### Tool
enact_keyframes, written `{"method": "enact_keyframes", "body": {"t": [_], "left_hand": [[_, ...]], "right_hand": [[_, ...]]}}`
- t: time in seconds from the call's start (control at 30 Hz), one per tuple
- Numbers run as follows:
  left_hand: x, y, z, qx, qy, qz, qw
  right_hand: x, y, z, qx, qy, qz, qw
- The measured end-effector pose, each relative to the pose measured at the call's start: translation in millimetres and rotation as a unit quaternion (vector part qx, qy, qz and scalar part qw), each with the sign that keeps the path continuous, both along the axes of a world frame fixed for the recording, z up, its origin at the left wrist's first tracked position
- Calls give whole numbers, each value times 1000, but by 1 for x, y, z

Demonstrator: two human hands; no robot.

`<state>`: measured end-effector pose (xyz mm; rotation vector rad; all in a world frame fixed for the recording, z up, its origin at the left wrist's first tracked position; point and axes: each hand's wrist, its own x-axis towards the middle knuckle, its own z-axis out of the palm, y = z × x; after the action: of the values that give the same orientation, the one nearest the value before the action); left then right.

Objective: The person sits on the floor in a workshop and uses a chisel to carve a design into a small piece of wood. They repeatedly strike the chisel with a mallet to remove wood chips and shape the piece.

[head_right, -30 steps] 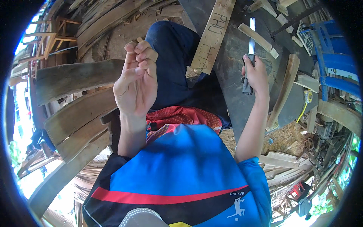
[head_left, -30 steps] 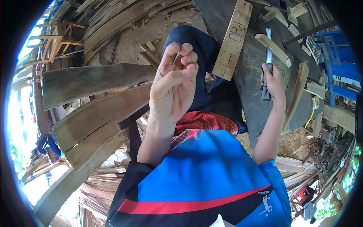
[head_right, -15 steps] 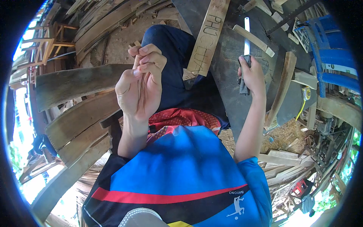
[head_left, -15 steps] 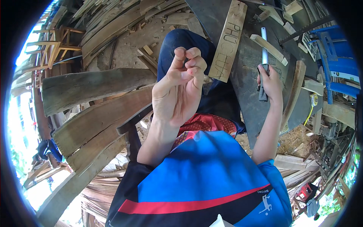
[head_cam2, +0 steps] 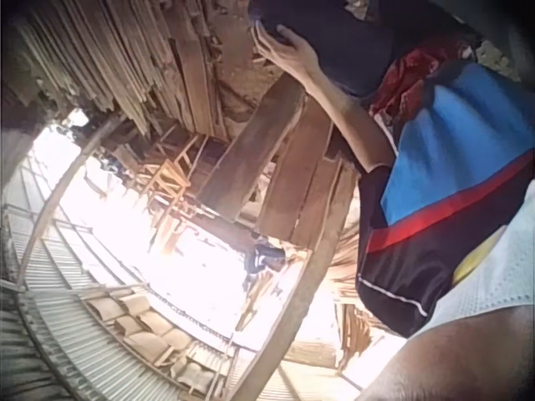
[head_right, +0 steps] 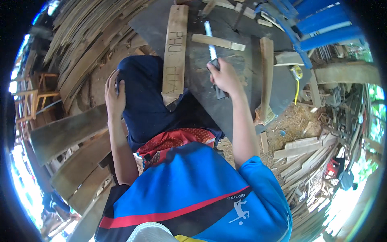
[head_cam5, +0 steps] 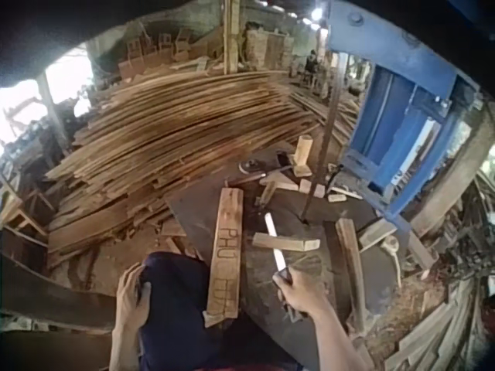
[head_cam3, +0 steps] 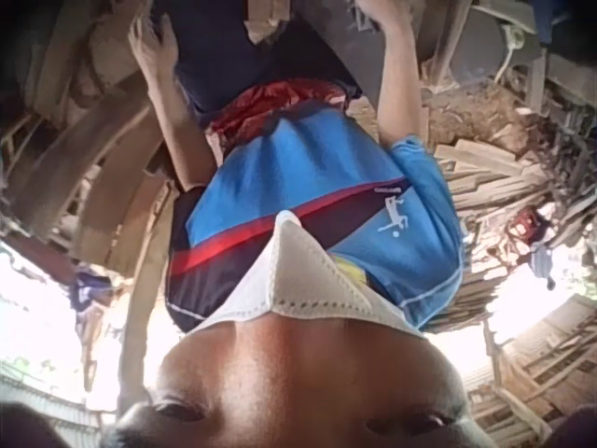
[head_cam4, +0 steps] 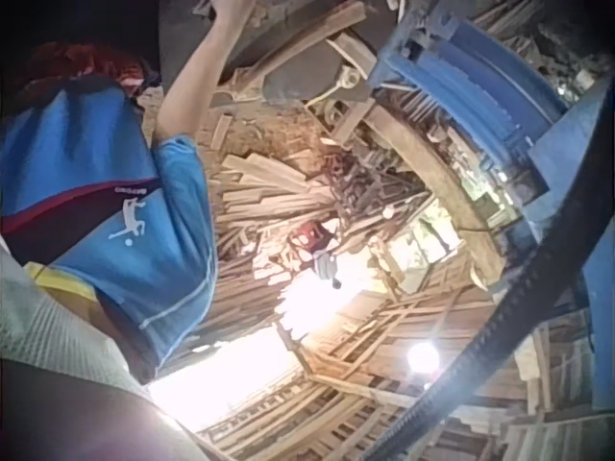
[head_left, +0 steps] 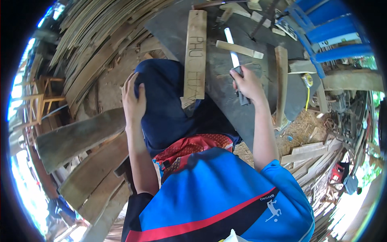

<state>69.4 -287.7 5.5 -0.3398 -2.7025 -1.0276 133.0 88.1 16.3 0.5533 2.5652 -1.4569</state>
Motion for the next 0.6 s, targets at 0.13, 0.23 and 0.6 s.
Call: {"method": "enact_keyframes", "body": {"t": [0.13, 0.23, 0.6], "left_hand": [[-6, 1, -2, 33, -103, 83, 991], [-4, 14, 31, 95, -107, 54, 988], [-9, 35, 42, 727, -239, -93, 637]], "right_hand": [[0, -2, 2, -23, 5, -3, 1000], [4, -1, 2, -5, 2, -12, 1000], [16, 2, -11, -1, 2, -26, 1000]]}}
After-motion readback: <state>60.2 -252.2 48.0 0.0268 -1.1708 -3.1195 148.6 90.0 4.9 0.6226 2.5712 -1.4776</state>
